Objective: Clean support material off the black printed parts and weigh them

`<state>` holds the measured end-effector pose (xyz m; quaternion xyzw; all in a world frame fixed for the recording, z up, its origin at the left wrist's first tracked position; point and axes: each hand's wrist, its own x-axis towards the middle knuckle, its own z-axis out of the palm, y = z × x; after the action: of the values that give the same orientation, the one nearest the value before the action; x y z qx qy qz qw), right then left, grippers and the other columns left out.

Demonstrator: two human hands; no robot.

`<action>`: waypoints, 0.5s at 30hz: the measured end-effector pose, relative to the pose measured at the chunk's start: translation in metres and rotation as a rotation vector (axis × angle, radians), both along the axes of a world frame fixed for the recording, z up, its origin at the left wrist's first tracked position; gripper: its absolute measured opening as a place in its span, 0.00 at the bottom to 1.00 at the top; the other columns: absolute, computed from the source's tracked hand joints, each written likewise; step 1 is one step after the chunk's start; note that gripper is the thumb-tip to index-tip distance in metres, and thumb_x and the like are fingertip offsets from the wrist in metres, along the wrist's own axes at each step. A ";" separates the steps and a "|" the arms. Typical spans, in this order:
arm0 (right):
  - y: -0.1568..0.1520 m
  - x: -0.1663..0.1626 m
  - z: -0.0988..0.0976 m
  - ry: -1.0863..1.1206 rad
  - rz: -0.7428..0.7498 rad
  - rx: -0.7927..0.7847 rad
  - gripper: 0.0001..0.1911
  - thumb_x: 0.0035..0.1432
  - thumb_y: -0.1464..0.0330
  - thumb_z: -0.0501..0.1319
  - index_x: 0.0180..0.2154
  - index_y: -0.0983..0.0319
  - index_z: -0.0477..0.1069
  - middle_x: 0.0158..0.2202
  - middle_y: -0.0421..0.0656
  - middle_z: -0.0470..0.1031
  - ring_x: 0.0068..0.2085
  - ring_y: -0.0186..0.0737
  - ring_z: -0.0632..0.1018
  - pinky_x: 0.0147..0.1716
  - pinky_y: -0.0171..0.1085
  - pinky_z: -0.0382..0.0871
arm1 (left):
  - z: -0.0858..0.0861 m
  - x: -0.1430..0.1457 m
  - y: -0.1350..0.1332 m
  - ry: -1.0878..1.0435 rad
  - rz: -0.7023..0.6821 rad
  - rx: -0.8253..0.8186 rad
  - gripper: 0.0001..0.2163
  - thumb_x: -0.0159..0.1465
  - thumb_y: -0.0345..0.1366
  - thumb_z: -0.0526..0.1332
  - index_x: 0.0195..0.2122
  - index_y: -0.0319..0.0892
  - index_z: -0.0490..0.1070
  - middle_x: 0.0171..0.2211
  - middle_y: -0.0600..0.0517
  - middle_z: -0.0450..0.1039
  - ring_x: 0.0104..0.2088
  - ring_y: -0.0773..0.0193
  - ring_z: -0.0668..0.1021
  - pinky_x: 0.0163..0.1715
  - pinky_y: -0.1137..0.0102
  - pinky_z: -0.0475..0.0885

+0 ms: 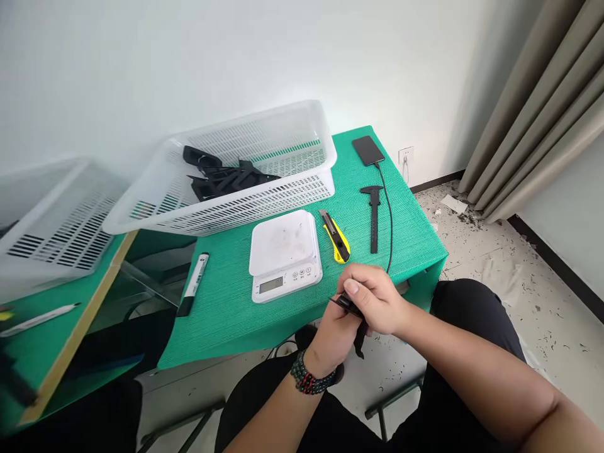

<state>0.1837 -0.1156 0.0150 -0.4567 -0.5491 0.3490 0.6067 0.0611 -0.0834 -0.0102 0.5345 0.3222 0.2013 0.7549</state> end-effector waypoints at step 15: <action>0.004 -0.005 0.003 -0.195 0.092 -0.018 0.27 0.72 0.52 0.45 0.23 0.57 0.51 0.21 0.37 0.54 0.24 0.36 0.60 0.27 0.39 0.55 | 0.008 -0.006 0.001 -0.038 0.102 0.114 0.06 0.54 0.31 0.70 0.33 0.41 0.77 0.33 0.46 0.79 0.36 0.53 0.79 0.37 0.61 0.75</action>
<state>0.1792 -0.1120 0.0183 -0.4684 -0.6226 0.3352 0.5297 0.0549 -0.0821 -0.0027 0.5555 0.3226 0.2674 0.7182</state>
